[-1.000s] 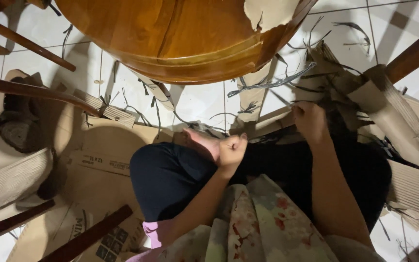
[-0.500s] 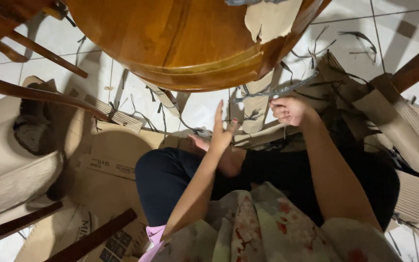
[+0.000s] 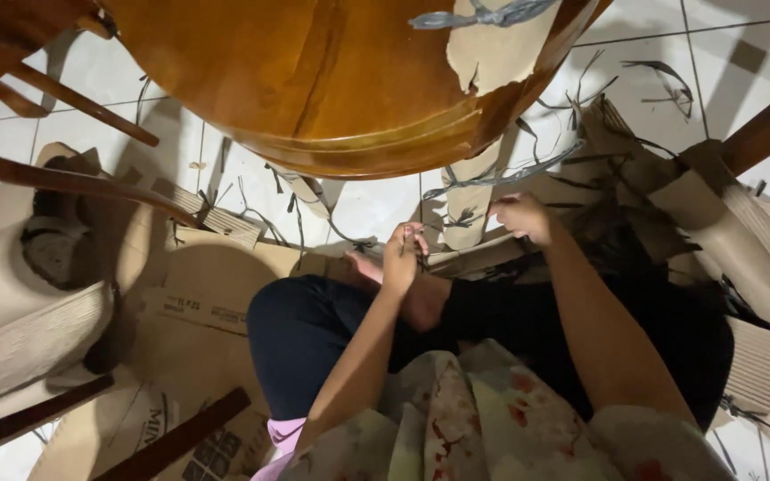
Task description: Unwrapping protective paper and cardboard from the legs of a wooden table while sitting on the floor.
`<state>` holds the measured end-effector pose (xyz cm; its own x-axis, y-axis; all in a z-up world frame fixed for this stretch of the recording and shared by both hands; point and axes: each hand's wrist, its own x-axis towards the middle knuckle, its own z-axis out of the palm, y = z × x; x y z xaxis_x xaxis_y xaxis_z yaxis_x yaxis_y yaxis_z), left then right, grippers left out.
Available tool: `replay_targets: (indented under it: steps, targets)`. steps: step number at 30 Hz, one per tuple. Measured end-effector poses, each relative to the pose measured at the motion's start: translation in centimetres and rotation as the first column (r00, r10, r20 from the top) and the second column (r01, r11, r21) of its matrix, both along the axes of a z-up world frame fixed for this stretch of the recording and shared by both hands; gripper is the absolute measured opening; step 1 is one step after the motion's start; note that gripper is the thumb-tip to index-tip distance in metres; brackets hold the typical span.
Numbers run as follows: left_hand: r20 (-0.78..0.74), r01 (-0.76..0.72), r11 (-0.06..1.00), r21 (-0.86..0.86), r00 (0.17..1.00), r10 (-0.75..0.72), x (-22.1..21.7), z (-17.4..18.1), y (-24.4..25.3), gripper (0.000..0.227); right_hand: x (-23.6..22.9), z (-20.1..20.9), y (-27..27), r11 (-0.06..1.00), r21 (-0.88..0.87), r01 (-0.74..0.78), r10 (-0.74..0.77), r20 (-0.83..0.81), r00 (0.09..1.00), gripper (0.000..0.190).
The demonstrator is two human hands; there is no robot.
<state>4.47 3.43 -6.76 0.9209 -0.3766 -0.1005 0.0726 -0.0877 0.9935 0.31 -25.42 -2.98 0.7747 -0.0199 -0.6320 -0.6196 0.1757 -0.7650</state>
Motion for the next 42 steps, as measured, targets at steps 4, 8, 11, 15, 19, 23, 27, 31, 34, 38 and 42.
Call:
replay_targets:
  steps: [4,8,11,15,19,23,27,31,34,38,42]
  targets:
    - [-0.072,-0.040,0.962,-0.271,0.997,0.021,-1.9,1.4,0.1,0.037,-1.3,2.8,2.3,0.922,-0.386,0.022,-0.031,-0.016,0.999,0.040]
    - [-0.240,-0.137,0.871,-0.472,0.971,0.023,-1.9,-2.3,-0.3,0.023,-0.9,-8.0,0.4,0.793,-0.604,0.080,-0.061,0.052,0.997,0.040]
    - [-0.103,-0.011,0.973,-0.229,0.995,-0.013,-2.8,-1.2,0.3,0.026,-0.8,-13.7,-0.2,0.660,-0.751,-0.026,0.022,-0.016,1.000,0.037]
    - [0.231,0.188,0.944,0.270,0.940,-0.253,-5.1,-0.8,0.1,0.023,-2.5,-6.5,3.8,0.434,-0.875,-0.216,0.084,-0.199,0.976,0.030]
    - [0.542,0.150,0.971,0.188,0.809,-0.230,-5.3,-4.4,-1.3,0.028,-4.3,-4.1,6.1,0.369,-0.913,-0.173,0.023,-0.177,0.984,0.030]
    - [0.396,0.169,0.912,0.372,0.860,-0.321,-7.5,5.4,-0.3,0.026,-6.4,-1.6,7.0,0.289,-0.939,-0.189,0.192,-0.137,0.972,0.025]
    - [0.422,0.194,0.904,0.381,0.834,-0.356,-7.6,6.9,-0.3,0.027,-9.7,-8.1,8.3,-0.151,-0.889,0.431,0.465,0.321,0.825,0.032]
    - [0.361,0.099,0.898,0.429,0.892,-0.271,-6.5,3.1,-0.6,0.019,-9.6,-6.6,9.0,-0.125,-0.944,0.306,0.456,0.219,0.863,0.028]
    - [0.139,-0.059,0.969,0.239,0.990,0.026,-5.9,3.9,-1.6,0.020,-9.7,-6.8,9.4,0.028,-0.874,0.484,0.487,0.435,0.757,0.029]
    - [-0.670,-0.231,0.946,-0.227,0.742,0.021,-4.9,0.5,-1.5,0.023,-9.2,-7.8,9.6,0.118,-0.818,0.563,0.476,0.544,0.691,0.027]
    - [-0.610,-0.009,0.993,0.119,0.788,0.080,-3.2,-3.6,-1.8,0.033,-9.2,-5.3,10.7,-0.010,-0.819,0.574,0.506,0.491,0.709,0.023]
